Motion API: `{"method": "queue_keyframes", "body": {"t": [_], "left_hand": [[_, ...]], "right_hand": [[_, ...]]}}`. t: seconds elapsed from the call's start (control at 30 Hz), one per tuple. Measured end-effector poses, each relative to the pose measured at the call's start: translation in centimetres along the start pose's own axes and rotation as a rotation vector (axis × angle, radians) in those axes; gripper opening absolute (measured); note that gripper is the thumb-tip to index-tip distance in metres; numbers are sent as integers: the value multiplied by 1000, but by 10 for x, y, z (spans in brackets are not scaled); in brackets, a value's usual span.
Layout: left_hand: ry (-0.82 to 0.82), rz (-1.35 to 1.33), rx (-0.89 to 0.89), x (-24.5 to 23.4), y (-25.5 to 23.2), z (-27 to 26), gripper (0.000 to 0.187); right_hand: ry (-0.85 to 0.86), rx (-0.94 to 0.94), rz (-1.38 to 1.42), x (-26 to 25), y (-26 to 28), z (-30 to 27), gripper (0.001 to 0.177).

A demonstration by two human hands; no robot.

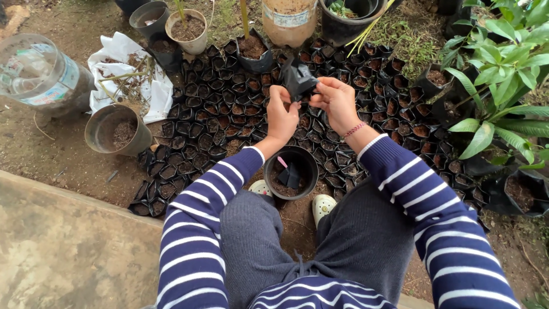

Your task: Unfolding black plastic polybags and filling them with soil using a small spoon

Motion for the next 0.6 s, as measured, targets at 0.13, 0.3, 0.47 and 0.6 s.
{"method": "queue_keyframes", "body": {"t": [0.13, 0.3, 0.47, 0.6], "left_hand": [[13, -24, -119, 6, 18, 0, 26], [-14, -93, -229, 10, 38, -1, 15], [9, -180, -320, 17, 29, -6, 10], [-30, -231, -269, 15, 14, -8, 14]], "right_hand": [[20, 20, 45, 0, -2, 0, 14], [47, 44, 78, 1, -4, 0, 14], [58, -8, 40, 5, 6, -7, 10], [34, -60, -37, 8, 14, -17, 9]]}}
Point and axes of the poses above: each hand's wrist, its own z-axis towards the middle knuckle, its own x-axis out of the palm, y = z × x, the point moved 8 cm from there along z, towards the middle knuckle, and after that the axes turned 1 degree about -z, right-handed, at the moved point
